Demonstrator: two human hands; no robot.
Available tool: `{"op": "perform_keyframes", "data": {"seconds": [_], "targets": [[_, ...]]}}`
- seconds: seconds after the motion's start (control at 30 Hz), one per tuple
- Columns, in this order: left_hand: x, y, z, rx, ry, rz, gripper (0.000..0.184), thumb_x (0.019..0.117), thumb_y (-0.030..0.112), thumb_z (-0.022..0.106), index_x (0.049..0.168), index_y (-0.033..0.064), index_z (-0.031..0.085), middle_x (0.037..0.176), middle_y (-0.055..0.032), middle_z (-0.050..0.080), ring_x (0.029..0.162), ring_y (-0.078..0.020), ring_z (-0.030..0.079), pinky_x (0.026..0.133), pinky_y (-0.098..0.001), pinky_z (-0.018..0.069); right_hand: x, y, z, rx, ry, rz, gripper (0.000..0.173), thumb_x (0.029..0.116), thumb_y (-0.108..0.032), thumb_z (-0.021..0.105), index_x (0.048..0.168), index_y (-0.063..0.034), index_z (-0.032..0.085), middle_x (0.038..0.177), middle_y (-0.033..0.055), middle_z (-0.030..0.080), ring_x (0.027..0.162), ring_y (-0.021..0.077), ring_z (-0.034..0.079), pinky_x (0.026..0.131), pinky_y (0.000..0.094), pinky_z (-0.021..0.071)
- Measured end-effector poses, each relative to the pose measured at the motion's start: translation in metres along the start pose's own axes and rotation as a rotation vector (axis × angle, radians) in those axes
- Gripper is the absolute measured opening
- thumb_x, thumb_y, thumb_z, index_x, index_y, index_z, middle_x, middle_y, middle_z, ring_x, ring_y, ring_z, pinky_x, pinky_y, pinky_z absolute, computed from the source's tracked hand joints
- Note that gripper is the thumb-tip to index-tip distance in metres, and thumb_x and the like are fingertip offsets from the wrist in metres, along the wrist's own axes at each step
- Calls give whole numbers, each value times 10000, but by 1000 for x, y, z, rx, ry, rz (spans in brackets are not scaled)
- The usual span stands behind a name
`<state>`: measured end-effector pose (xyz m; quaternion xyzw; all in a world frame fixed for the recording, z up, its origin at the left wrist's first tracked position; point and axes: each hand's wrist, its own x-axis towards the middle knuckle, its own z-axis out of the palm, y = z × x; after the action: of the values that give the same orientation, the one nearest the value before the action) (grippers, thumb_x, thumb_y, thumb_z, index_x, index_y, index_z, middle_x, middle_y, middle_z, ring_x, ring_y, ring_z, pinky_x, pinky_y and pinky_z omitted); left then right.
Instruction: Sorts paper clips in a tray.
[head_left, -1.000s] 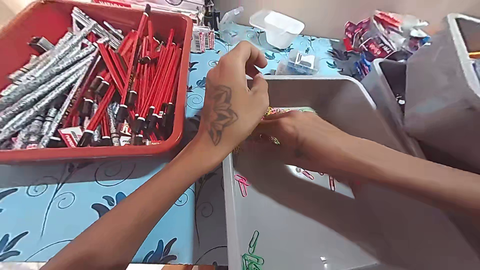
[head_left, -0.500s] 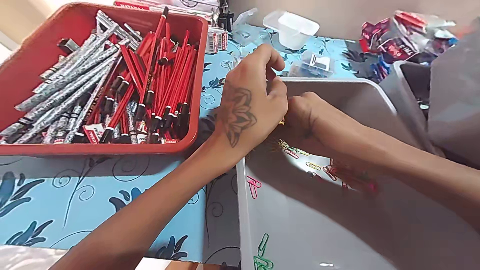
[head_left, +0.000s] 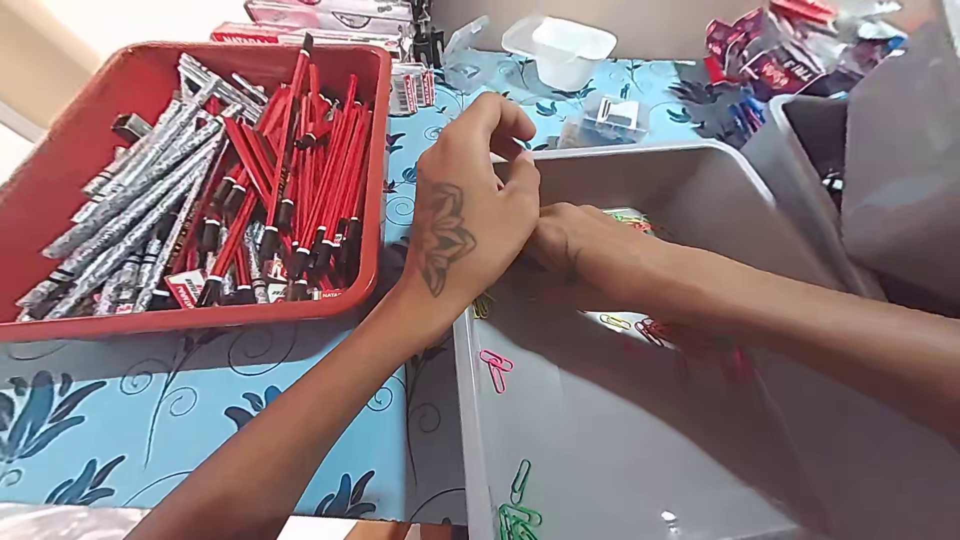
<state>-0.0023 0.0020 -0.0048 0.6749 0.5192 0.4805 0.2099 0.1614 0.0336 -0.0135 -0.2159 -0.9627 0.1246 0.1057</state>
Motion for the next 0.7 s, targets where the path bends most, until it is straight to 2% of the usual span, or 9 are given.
{"op": "perform_keyframes", "data": {"seconds": [0.07, 0.13, 0.2, 0.23, 0.33, 0.47, 0.57, 0.63, 0.7], "targets": [[0, -1, 0, -17, 11, 3, 195, 977, 73, 536, 1140, 48, 640, 1063, -37, 662, 790, -4, 644, 671, -168, 530, 2, -4, -6, 33, -1, 62, 89, 842, -134, 641, 805, -63, 603, 753, 63, 568, 690, 207, 587, 565, 403, 436], [-1, -1, 1, -24, 20, 3, 194, 973, 63, 536, 1137, 42, 640, 1056, -41, 662, 799, -8, 641, 679, -167, 524, 5, -9, -13, 94, 2, 154, 90, 884, -171, 655, 827, -128, 601, 688, -42, 525, 610, 63, 509, 528, 280, 387], [0, 0, 0, -22, 21, 4, 193, 969, 56, 542, 1137, 37, 636, 1061, -50, 663, 795, -12, 641, 680, -171, 525, 4, -11, -21, 260, -27, 147, 47, 910, -147, 678, 869, -124, 671, 689, -89, 593, 591, -57, 527, 530, 140, 419], [0, 0, 0, -28, 18, -2, 192, 971, 54, 546, 1138, 33, 636, 1065, -55, 664, 791, -18, 651, 681, -179, 539, 3, -12, -25, 365, -97, 140, 31, 927, -122, 681, 905, -105, 695, 719, -81, 633, 606, -66, 552, 547, 123, 448], [0, 1, 0, -39, 20, -13, 181, 973, 48, 553, 1131, 35, 640, 1065, -59, 672, 769, -17, 651, 665, -177, 535, 0, -18, -34, 618, -328, 140, 82, 974, -55, 653, 1022, -41, 719, 802, -23, 702, 623, -37, 608, 559, 124, 506], [0, 0, 0, -26, 3, -7, 184, 975, 53, 547, 1132, 38, 641, 1067, -55, 667, 784, -14, 650, 666, -171, 531, -4, -16, -31, 732, -460, 145, 142, 1015, -36, 583, 1049, -19, 720, 806, -17, 710, 656, -18, 649, 610, 140, 552], [-9, 5, 1, -31, -60, -72, 177, 1008, 38, 526, 1168, 15, 597, 1054, -88, 647, 785, -60, 638, 668, -203, 528, -12, -20, -34, 933, -629, 147, 228, 1035, -3, 512, 1138, 8, 715, 949, 19, 769, 775, 38, 725, 678, 181, 601], [-11, 7, 2, -48, -69, -98, 167, 1012, 34, 536, 1165, 14, 598, 1030, -91, 651, 748, -63, 632, 646, -199, 526, -14, -22, -35, 1026, -624, 115, 245, 1021, 30, 505, 1162, 12, 705, 1019, 28, 779, 841, 66, 749, 709, 199, 619], [-7, 5, 1, -41, -50, -77, 171, 992, 39, 552, 1149, 23, 617, 1025, -74, 657, 721, -32, 625, 626, -172, 511, -13, -22, -34, 1012, -529, 140, 231, 1005, 40, 534, 1152, 9, 709, 1002, 35, 778, 820, 78, 745, 687, 201, 616]]}}
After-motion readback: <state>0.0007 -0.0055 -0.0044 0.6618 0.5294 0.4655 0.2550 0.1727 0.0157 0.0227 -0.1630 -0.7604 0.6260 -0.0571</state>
